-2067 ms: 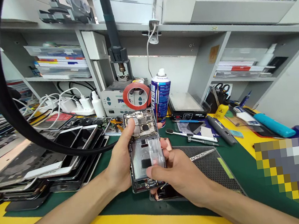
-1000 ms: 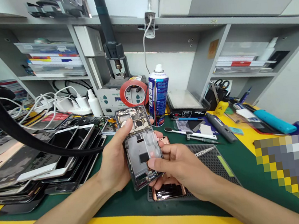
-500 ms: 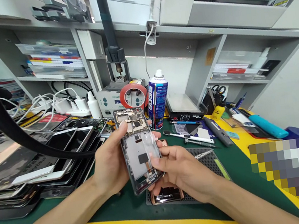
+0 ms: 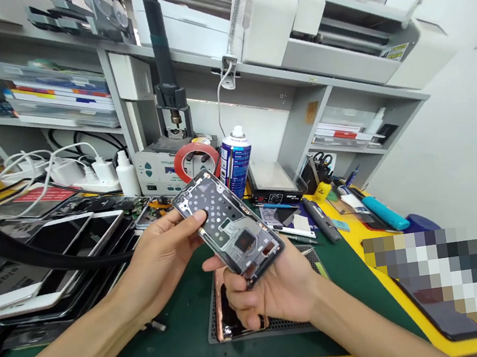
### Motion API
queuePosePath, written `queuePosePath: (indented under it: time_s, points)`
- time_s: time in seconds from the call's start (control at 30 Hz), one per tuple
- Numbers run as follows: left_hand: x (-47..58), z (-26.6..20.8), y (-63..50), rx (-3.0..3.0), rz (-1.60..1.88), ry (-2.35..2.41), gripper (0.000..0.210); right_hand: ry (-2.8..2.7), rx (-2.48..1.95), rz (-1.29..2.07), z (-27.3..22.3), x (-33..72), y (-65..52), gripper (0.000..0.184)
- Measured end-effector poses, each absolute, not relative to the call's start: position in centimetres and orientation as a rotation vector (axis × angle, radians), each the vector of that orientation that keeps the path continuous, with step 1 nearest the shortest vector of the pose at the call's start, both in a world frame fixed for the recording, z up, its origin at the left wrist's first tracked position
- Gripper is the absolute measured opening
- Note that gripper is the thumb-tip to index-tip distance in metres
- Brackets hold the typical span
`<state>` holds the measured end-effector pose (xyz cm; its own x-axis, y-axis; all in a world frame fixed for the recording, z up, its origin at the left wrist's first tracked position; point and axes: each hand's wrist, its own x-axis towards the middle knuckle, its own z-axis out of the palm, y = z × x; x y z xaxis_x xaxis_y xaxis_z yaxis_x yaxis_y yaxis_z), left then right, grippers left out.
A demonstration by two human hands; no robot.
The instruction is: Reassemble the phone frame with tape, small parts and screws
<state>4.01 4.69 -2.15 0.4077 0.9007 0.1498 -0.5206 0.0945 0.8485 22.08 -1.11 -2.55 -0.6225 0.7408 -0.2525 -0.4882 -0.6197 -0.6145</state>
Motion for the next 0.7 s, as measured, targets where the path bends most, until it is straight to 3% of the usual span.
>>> queuePosePath:
  time_s: [0.27,0.7]
  points:
    - [3.6,-1.9,4.8,1.013,1.194,0.524,0.028,-0.868,-0.813,1.999,-1.4,21.2,-1.6,0.075]
    - [3.7,-1.5,4.6,1.039,1.214,0.451,0.033,-0.885,-0.729,1.910,-1.2,21.2,-2.3,0.061]
